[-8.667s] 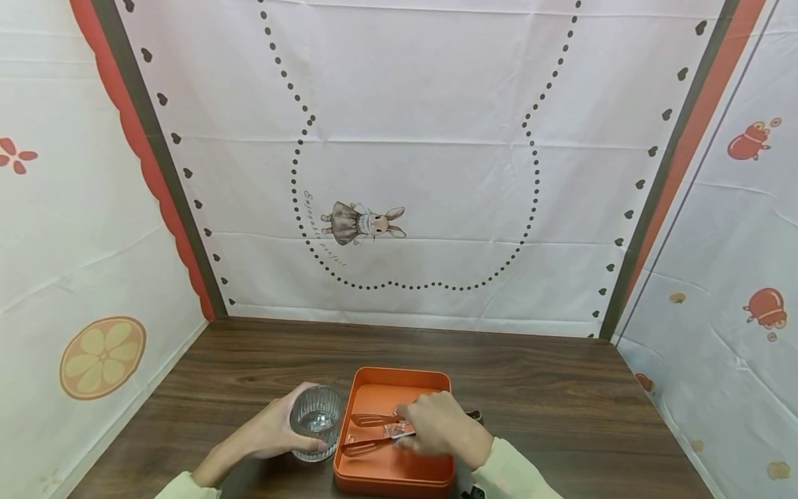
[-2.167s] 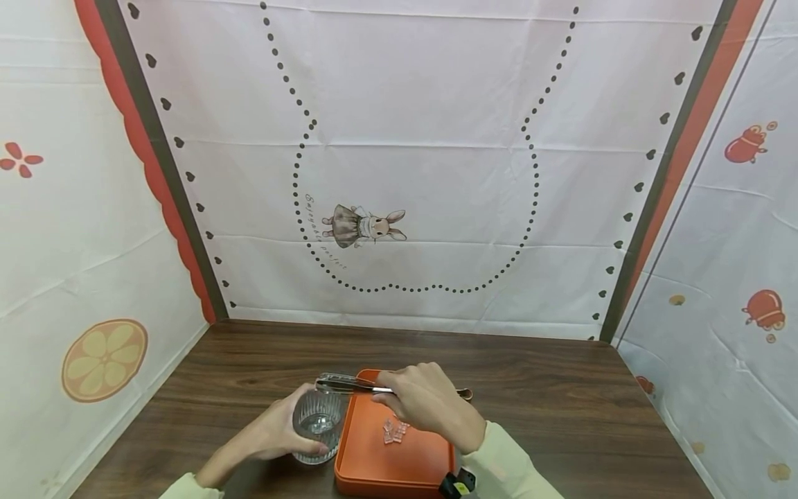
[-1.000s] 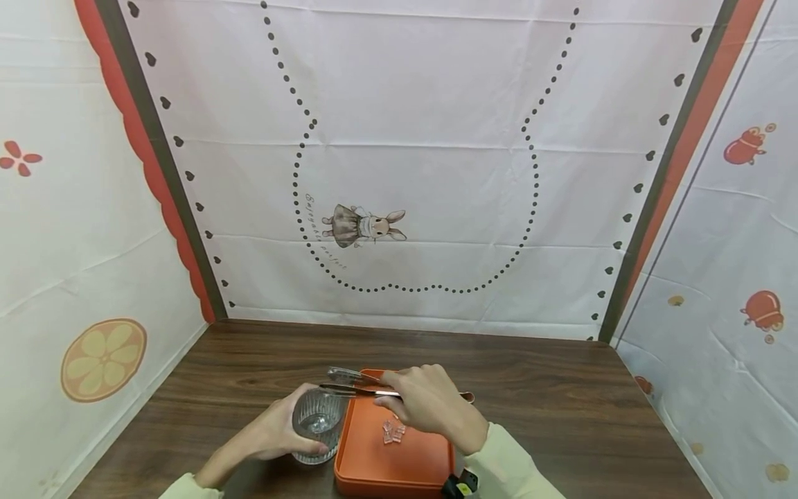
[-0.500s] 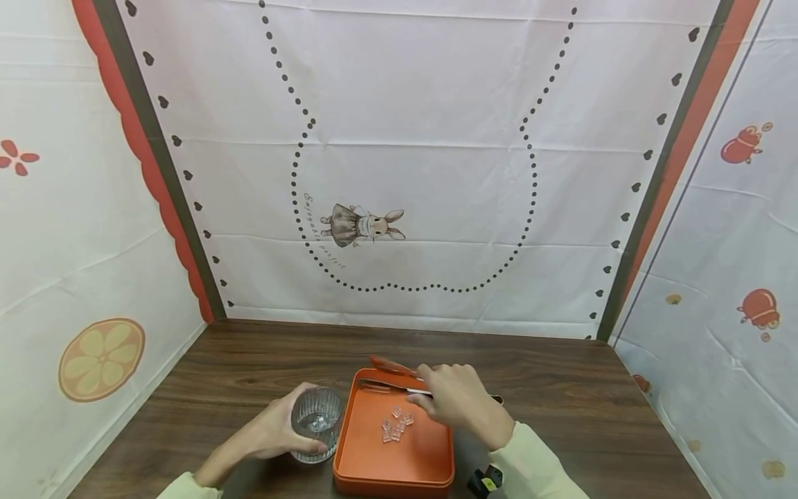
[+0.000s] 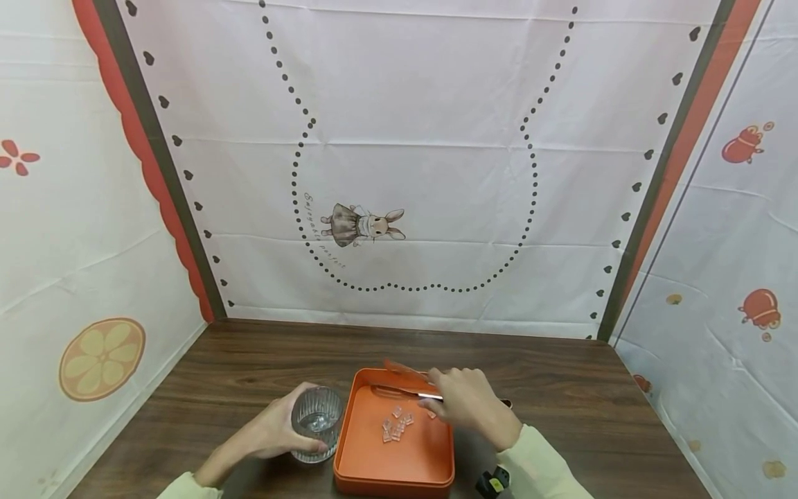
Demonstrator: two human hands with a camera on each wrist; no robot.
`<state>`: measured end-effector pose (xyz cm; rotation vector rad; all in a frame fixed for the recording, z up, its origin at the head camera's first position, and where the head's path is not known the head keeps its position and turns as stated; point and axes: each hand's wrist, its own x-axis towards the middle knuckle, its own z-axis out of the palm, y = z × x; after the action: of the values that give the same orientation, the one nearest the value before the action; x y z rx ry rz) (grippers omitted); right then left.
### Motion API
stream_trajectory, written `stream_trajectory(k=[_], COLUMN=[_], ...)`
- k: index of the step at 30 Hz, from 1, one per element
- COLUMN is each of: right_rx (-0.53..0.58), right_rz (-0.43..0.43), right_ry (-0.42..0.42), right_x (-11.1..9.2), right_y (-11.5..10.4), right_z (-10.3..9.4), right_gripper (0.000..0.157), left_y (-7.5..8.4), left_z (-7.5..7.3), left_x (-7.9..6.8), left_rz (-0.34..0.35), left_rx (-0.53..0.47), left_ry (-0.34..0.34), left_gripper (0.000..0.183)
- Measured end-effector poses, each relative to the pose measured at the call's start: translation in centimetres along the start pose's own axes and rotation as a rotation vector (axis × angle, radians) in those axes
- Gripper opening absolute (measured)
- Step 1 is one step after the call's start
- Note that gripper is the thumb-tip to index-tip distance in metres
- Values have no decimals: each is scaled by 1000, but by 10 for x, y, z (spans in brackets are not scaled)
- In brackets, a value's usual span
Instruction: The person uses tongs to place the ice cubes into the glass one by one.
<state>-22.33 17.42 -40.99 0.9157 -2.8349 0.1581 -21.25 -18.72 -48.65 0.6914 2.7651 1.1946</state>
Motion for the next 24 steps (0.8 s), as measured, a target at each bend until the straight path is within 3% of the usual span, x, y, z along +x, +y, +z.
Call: stream_trajectory(k=[13,24], right_rx=[-34,-24], right_rz=[27,63], right_ry=[-35,-157], right_x=[-2,2], right_y=[3,0], right_z=[14,21], right_gripper=[36,37], left_y=[2,2], left_z=[0,0], left_x=[-1,-1], left_rz=[3,-12], left_rx=[-3,-4], left_ry=[2,3], left_gripper=[88,89])
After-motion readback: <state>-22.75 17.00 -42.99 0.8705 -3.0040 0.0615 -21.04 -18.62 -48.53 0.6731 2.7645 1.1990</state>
